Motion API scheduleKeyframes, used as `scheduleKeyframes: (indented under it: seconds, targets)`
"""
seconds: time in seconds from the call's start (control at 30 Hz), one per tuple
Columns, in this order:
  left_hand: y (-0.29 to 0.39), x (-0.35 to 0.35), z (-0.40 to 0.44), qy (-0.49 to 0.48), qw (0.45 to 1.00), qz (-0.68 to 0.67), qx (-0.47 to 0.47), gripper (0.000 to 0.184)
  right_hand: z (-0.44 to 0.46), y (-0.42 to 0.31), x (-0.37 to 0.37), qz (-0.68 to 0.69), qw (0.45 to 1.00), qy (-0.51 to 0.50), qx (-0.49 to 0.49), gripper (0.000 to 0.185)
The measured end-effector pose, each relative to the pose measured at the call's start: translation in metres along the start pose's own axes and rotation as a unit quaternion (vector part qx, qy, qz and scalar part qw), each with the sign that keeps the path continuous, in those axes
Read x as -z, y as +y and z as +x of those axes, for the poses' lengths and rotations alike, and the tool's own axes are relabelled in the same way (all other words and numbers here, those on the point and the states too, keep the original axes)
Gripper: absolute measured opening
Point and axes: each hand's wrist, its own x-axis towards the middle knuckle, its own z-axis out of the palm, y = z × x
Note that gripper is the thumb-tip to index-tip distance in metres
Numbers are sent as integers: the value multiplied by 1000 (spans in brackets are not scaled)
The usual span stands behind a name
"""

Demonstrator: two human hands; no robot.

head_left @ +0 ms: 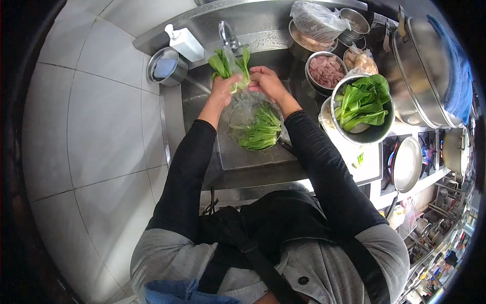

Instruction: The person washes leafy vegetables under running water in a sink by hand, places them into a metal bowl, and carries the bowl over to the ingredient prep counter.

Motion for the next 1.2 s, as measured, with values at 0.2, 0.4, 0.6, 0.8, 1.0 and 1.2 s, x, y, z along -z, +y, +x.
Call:
scheduleKeyframes:
  seconds: [0.2,0.4,0.6,0.8,1.0,1.2]
  targets:
    - [-9,-3,3,-27,1000,-5,4,31,4,15,5,-161,981,18,104,26]
    - [-7,-11,-4,-74,996,-36,15,35,-19,-1,7,-64,998,6,-28,34]
    - [-6,-8,7,-98,983,-124,92,37,-27,12,16,111,993,15,-36,38]
    - [5,-15,8,-192,963,-61,179,32,-8,46,27,13,994,97,56,38]
    - [15,-21,11,-182,968,70,157,32,-19,38,31,209,976,34,-45,28]
    - [12,-12,14,-137,969,163,125,38,-17,33,24,104,994,22,-9,20]
